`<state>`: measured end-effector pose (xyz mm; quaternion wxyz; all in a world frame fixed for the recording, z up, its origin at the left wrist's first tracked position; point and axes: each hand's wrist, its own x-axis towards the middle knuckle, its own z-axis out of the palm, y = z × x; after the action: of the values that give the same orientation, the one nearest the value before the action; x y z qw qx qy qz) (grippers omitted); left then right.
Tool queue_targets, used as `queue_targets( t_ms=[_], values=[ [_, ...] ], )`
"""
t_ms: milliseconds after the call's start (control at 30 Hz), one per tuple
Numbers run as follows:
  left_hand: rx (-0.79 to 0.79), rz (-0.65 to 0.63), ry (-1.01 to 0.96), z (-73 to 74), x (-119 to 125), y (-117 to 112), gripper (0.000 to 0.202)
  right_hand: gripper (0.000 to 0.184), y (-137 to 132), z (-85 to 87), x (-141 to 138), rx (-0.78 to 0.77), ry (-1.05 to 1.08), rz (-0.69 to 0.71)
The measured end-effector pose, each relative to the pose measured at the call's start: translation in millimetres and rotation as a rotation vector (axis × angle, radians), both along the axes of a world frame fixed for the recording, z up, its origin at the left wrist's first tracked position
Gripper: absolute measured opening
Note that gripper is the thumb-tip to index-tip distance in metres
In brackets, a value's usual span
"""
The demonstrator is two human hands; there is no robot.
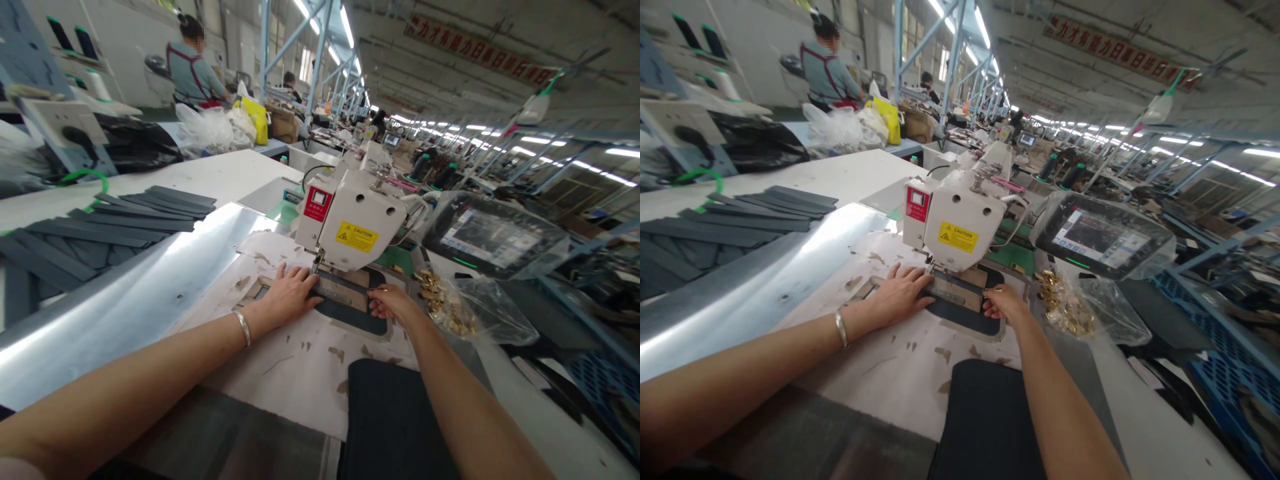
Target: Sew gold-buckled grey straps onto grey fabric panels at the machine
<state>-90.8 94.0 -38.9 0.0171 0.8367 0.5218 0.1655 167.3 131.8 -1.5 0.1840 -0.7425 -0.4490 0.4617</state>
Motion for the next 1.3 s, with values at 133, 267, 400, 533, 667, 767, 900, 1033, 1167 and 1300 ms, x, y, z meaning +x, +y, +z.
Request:
queue_targets(
  t_ms=[133,267,400,533,667,767,900,1033,1167,1300],
  values=[
    [-0.009,-0.052,-0.007,-0.5,11.2,-4.0,0.041,0.012,-4.4,1.7,18.1,0.001,0.0,-0.011],
    [-0.009,-0.073,-0.007,-3.2,26.1,-7.4,0.045,0.012,-6.9,-0.1,35.3,0.003,-0.003,-0.021],
    [0.007,-0.062,-0.006,-7.8,32.4,-8.7,0.05,0.011,-7.3,-4.3,42.0,0.024,0.011,-0.018],
    [-0.022,-0.076,-0.017,-3.1,27.0,-10.5,0.05,0.014,-8.8,-5.7,38.9,0.054,0.005,-0.035],
    [-0.015,-0.074,-0.016,14.0,28.6,-25.2,0.033,0.016,-12.3,-4.0,33.6,0.093,-0.011,-0.064],
    [-0.046,-0.213,-0.049,27.1,42.7,-48.6,0.019,0.015,-15.5,-2.6,30.1,0.111,-0.026,-0.078],
    [-0.191,-0.469,-0.128,33.0,73.7,-82.5,0.027,0.017,-22.9,0.3,28.2,0.12,-0.009,-0.066],
    [-0.245,-0.526,-0.126,28.9,100.5,-97.6,0.041,0.018,-34.1,8.0,37.9,0.18,-0.006,-0.063],
    [-0.243,-0.495,-0.087,29.8,111.7,-95.8,0.042,0.016,-50.2,20.8,68.6,0.274,-0.035,-0.02],
    [-0.259,-0.498,-0.087,32.9,116.0,-90.9,0.035,0.024,-78.1,37.6,104.5,0.36,-0.041,0.07]
  ],
)
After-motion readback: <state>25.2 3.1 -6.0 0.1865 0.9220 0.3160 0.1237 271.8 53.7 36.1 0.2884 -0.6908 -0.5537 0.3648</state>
